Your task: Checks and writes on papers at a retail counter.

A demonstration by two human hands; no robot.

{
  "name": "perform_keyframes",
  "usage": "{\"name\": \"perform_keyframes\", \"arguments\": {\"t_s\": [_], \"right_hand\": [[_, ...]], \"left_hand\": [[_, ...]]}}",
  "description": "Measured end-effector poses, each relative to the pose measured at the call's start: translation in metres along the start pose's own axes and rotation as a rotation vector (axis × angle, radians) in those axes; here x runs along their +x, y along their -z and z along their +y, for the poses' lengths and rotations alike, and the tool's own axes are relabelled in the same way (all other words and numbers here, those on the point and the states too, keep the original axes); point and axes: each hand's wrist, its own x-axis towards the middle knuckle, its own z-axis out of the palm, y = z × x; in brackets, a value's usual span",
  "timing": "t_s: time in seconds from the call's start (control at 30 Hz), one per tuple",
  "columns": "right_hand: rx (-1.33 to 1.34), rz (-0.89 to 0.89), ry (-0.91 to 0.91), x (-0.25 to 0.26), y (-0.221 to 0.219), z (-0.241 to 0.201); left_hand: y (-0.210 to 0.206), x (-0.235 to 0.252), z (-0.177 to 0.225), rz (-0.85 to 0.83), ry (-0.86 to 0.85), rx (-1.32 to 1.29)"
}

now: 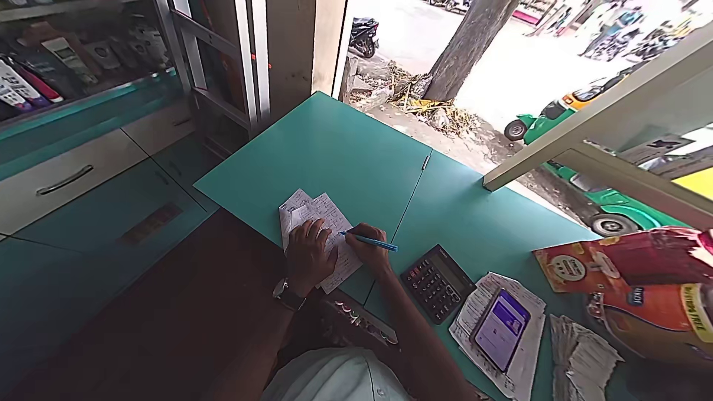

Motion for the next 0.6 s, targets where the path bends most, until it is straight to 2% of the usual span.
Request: {"name": "perform_keyframes", "arguments": {"t_s": [0.6], "right_hand": [[0.011,0.035,-0.062,0.0000,-0.0002,-0.0010]], "left_hand": [[0.0004,-0.0012,-0.0002,0.001,0.000,0.022]]}}
